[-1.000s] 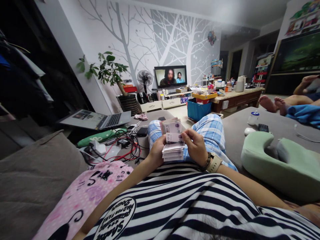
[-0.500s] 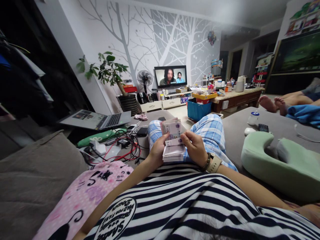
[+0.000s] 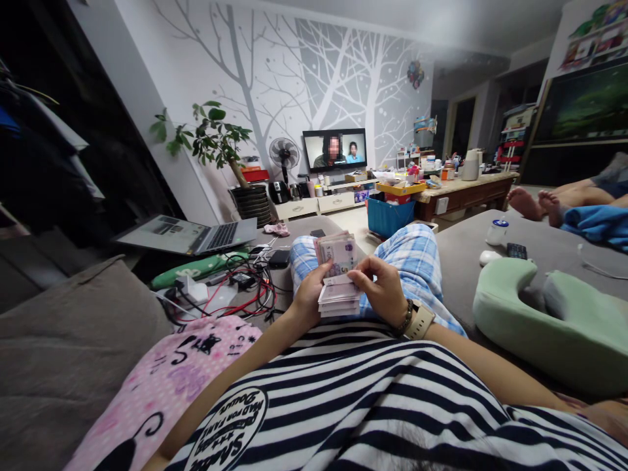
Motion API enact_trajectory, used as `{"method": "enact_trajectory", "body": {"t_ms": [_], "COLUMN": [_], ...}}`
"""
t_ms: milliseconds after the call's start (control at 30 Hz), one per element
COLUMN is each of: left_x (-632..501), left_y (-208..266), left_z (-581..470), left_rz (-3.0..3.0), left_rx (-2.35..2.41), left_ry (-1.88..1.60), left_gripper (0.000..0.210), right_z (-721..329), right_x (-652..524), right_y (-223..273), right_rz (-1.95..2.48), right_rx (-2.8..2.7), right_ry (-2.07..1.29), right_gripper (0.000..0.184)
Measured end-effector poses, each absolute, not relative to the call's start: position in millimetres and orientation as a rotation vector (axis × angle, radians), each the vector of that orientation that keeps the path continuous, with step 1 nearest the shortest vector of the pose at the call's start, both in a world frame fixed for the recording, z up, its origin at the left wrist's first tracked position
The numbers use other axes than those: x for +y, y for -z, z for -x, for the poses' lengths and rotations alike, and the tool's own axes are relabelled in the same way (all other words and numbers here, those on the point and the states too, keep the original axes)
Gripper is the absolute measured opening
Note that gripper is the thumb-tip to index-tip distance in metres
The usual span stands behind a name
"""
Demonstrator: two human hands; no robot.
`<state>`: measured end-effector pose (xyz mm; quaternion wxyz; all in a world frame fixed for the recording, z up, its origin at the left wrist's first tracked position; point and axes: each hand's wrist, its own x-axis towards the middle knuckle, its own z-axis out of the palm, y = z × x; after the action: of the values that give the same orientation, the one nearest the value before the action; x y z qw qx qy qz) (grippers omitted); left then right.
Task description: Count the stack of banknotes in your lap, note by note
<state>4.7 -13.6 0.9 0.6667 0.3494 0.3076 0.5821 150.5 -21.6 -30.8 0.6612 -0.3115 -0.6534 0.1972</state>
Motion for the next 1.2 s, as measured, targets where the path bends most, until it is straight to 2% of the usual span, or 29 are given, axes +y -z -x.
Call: {"method": "enact_trajectory", "body": {"t_ms": [167,567,867,1200], "left_x": [-12.1,-12.3,-7.6,-12.1], "left_y": [4.3,7.0,5.2,0.9], "left_z": [-3.1,-4.0,-5.1,-3.8], "left_rz": [-0.808,-0.835,-0.775,-0.841], "left_rx": [0.625,0.619,0.557,0.607], "left_ry": [-1.283,-1.283,-1.255,-1.285], "left_gripper": [0.017,0.016,0.028,0.029], "right_z": [-153.7,-152.9,-150.9,-152.4], "right_x": [-17.9,-7.6,-16.7,-19.3], "right_y": [30.9,28.7,27.6,29.5], "right_rz": [0.724,0.865,0.784,0.748], "right_rx": [-1.437,-1.324,-1.394,-1.484], "right_ry": [-0.415,-0.478,-0.423,-0.39], "right_gripper": [0.044,0.037,0.036,0.03]}}
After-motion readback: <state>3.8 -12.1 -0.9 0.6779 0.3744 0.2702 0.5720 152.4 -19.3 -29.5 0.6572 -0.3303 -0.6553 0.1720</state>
